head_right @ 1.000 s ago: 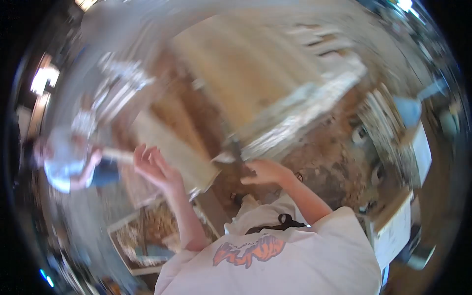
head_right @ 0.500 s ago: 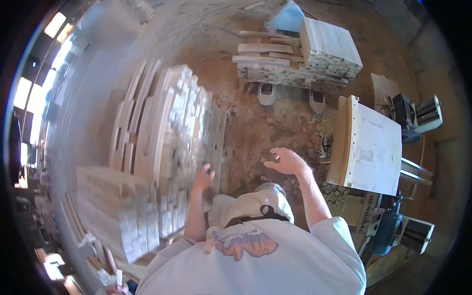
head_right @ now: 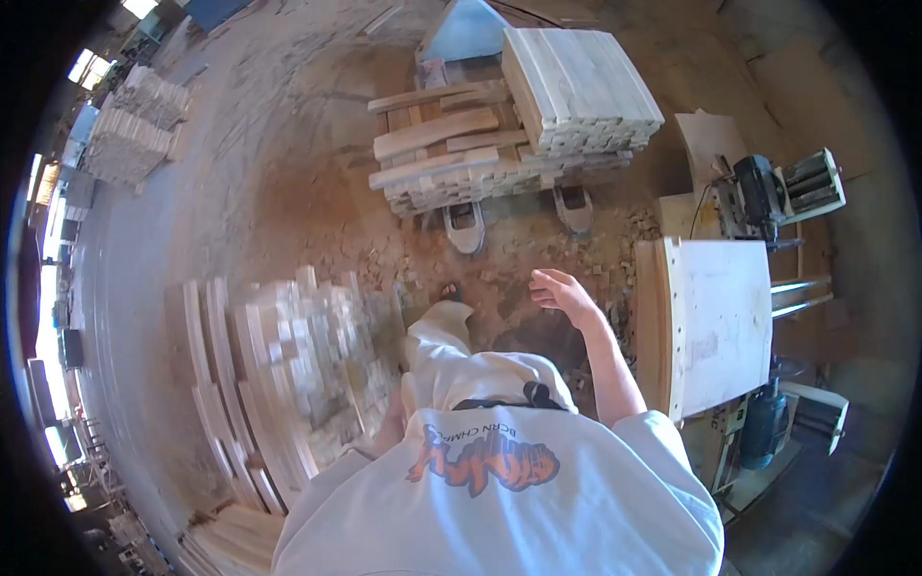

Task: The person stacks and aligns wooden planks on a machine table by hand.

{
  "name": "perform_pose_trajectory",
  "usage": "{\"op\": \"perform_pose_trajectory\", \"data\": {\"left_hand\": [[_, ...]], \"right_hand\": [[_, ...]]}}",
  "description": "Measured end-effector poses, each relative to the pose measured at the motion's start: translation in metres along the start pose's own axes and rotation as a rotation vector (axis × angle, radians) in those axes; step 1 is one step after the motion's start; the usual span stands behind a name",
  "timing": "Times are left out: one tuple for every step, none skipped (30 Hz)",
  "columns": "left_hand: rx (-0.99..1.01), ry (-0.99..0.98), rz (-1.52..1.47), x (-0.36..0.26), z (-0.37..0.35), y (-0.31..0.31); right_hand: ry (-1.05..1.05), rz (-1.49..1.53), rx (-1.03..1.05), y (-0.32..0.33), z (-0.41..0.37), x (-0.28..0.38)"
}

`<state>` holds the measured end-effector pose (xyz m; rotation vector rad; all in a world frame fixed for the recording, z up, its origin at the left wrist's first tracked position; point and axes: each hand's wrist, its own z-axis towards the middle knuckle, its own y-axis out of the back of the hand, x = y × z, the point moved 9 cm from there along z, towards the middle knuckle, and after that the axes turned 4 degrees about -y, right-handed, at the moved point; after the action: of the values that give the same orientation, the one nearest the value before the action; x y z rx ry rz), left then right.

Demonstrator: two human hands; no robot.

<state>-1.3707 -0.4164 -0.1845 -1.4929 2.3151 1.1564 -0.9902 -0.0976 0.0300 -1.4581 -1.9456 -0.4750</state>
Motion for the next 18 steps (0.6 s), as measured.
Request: {"op": "perform_pose_trajectory", "data": {"left_hand": [[-0.041, -0.046, -0.002, -0.026, 0.032, 0.024], [-0.058, -0.108, 0.060, -0.049, 0.072, 0.044], [-0.079, -0.168, 0.123, -0.068, 0.114, 0.062], [-0.103, -0.226, 0.187, -0.089, 0.155, 0.081], [-0.091, -0.315, 0.259, -0.109, 0.196, 0.096], [-0.023, 0.092, -0.162, -0.155, 0.186, 0.125], [-0.059, 0.127, -0.145, -0.199, 0.203, 0.147], [-0.174, -0.121, -0.016, -0.217, 0.255, 0.163], [-0.163, -0.165, 0.030, -0.264, 0.272, 0.179], [-0.187, -0.201, 0.040, -0.295, 0.298, 0.189], [-0.231, -0.253, 0.072, -0.343, 0.307, 0.201], [-0.238, -0.250, 0.099, -0.388, 0.319, 0.206], [-0.251, -0.297, 0.069, -0.429, 0.326, 0.206], [-0.260, -0.356, 0.045, -0.472, 0.339, 0.200], [-0.235, -0.406, -0.028, -0.508, 0.362, 0.185], [-0.187, -0.437, -0.087, -0.529, 0.378, 0.164], [-0.122, -0.462, -0.087, -0.561, 0.387, 0.139], [-0.061, -0.485, -0.105, -0.605, 0.397, 0.111]], "right_hand": [[0.000, 0.019, -0.053, 0.005, 0.013, 0.021], [0.002, 0.016, -0.062, 0.014, 0.029, 0.038], [0.016, 0.113, -0.109, 0.029, 0.045, 0.046], [0.018, 0.226, -0.159, 0.041, 0.055, 0.045], [0.025, 0.313, -0.193, 0.050, 0.059, 0.049], [0.018, 0.423, -0.198, 0.062, 0.071, 0.044], [-0.023, 0.529, -0.195, 0.073, 0.085, 0.035], [-0.060, 0.634, -0.185, 0.083, 0.101, 0.027], [-0.069, 0.657, -0.181, 0.095, 0.123, 0.020], [-0.150, 0.820, -0.204, 0.108, 0.149, 0.006], [-0.234, 0.979, -0.219, 0.119, 0.178, -0.005], [-0.240, 1.002, -0.203, 0.131, 0.216, -0.007], [-0.245, 0.982, -0.262, 0.145, 0.253, -0.018], [-0.243, 0.968, -0.322, 0.158, 0.289, -0.021], [-0.243, 0.928, -0.396, 0.166, 0.317, -0.012], [-0.240, 0.800, -0.425, 0.175, 0.345, -0.006], [-0.257, 0.659, -0.451, 0.186, 0.373, -0.009], [-0.208, 0.669, -0.463, 0.191, 0.410, -0.019]]}}
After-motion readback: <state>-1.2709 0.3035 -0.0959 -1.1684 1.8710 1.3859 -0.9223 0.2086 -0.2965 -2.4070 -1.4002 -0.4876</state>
